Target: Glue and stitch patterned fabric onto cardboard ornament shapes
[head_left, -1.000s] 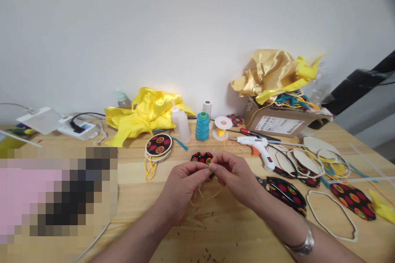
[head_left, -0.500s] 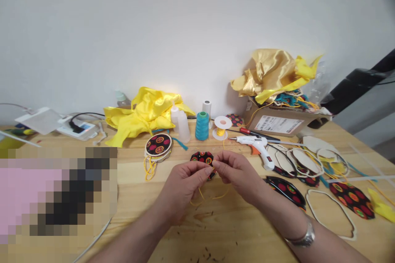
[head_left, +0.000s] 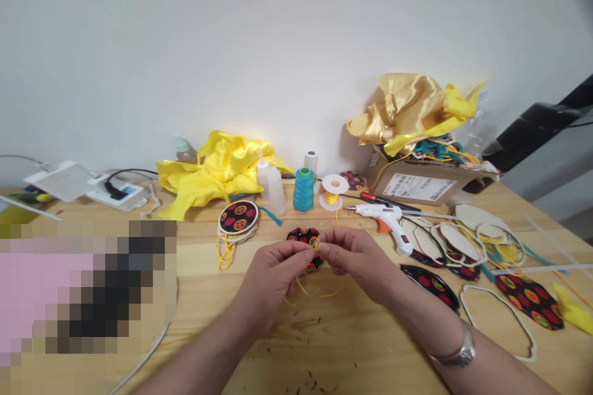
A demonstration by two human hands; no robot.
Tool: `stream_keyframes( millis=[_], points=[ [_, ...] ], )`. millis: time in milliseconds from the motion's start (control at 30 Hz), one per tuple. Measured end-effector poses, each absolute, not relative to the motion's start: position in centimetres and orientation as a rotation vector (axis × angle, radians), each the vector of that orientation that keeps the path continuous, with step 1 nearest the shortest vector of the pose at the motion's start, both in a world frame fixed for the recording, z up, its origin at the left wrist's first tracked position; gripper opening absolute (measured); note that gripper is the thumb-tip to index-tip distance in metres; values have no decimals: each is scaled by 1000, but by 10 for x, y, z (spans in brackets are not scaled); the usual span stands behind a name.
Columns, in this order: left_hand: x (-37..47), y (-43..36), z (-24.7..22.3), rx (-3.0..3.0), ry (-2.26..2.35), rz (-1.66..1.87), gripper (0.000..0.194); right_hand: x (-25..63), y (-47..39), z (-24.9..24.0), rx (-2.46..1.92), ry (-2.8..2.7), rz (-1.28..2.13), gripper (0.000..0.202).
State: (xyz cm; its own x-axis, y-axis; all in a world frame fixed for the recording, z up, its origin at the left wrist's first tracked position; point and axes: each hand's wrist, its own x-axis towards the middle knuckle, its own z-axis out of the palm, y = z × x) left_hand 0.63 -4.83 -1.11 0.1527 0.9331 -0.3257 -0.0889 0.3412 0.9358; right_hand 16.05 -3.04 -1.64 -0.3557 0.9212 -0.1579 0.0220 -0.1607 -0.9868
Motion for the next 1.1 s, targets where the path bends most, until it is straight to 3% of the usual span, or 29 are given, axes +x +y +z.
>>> stream_keyframes(
  millis=[733,1100],
  points=[
    [6,-49,-7,1141,1318,928,22,164,-27,-21,-1213,-1622,1271,11],
    [5,-51,-15,1556,1317,1062,13,164,-22,-29,-1342,-1513,1122,9]
  ],
)
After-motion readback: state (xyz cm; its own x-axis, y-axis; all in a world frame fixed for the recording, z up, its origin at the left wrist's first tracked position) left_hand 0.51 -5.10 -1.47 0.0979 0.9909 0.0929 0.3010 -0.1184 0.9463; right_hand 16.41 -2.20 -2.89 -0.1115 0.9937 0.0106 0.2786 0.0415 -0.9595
